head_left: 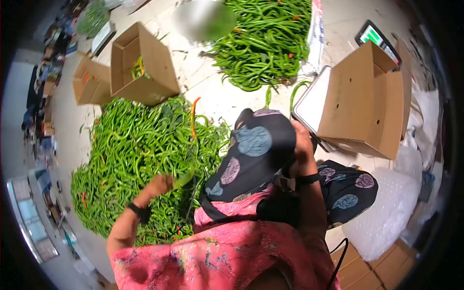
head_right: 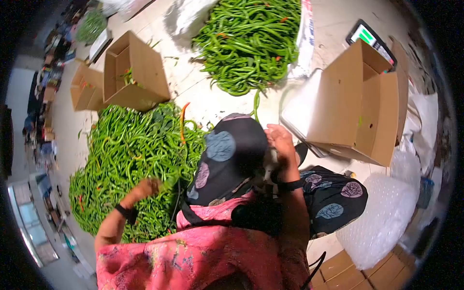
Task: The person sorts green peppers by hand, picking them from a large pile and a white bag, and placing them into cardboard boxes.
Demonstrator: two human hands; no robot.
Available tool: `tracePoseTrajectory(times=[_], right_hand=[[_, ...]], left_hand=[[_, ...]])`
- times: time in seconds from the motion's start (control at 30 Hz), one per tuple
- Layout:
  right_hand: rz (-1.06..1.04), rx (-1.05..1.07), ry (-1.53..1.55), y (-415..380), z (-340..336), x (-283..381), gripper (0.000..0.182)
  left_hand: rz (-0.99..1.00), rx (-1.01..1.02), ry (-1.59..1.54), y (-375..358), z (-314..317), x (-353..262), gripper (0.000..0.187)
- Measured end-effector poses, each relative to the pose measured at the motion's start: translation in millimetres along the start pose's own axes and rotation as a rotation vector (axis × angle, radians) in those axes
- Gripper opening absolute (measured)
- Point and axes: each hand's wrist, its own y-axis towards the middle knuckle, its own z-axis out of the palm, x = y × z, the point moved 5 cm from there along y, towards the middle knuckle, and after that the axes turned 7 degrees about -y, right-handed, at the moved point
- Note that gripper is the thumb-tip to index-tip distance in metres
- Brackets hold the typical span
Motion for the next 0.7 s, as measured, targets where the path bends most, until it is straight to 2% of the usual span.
tracePoseTrajectory(times=[0.03,0.1,0.13,0.17,0.2,0.23,0.27,0.37,0.4,0.43,0.5,0.53,0.63,0.7], right_hand=[[0.018,0.016,0.194,10,-3,-25,0.029],[0.104,-0.016,0.229,2,4,-16,0.030],[0.117,0.058,0.137,5,2,-29,0.024],[0.127,0.049,0.136,8,-1,-43,0.024],[0.138,0.091,0.166,11,0,-55,0.024],[0.144,0.133,0.199,13,0,-64,0.024],[0.160,0.071,0.215,9,2,-70,0.025],[0.193,-0.009,0.063,6,10,-41,0.025],[-0.077,-0.024,-0.224,7,12,-19,0.026],[-0.068,-0.026,-0.221,11,13,-23,0.026],[0.285,-0.054,0.007,17,12,-50,0.025],[0.293,-0.054,0.008,18,15,-51,0.025],[0.346,-0.093,0.078,14,15,-64,0.024],[0.313,-0.067,0.133,19,16,-80,0.025]], left_hand=[[0.083,0.359,0.427,-13,29,42,0.024],[-0.113,0.350,0.757,-12,30,17,0.026],[-0.156,0.265,0.612,14,30,36,0.026],[0.063,0.020,0.231,40,10,2,0.023],[0.114,-0.143,0.090,68,-7,-40,0.016],[0.156,-0.170,-0.045,100,-18,-70,0.012],[0.310,-0.240,-0.009,131,-28,-104,0.011],[0.496,-0.283,0.017,220,-44,-178,0.018],[0.571,-0.362,0.003,247,-47,-194,0.016],[0.542,-0.396,-0.017,272,-53,-211,0.016],[0.471,-0.470,-0.123,325,-62,-231,0.018],[0.468,-0.549,-0.218,354,-63,-231,0.019],[0.358,-0.777,-0.100,416,-66,-245,0.023],[0.111,-0.781,0.022,440,-65,-260,0.026]])
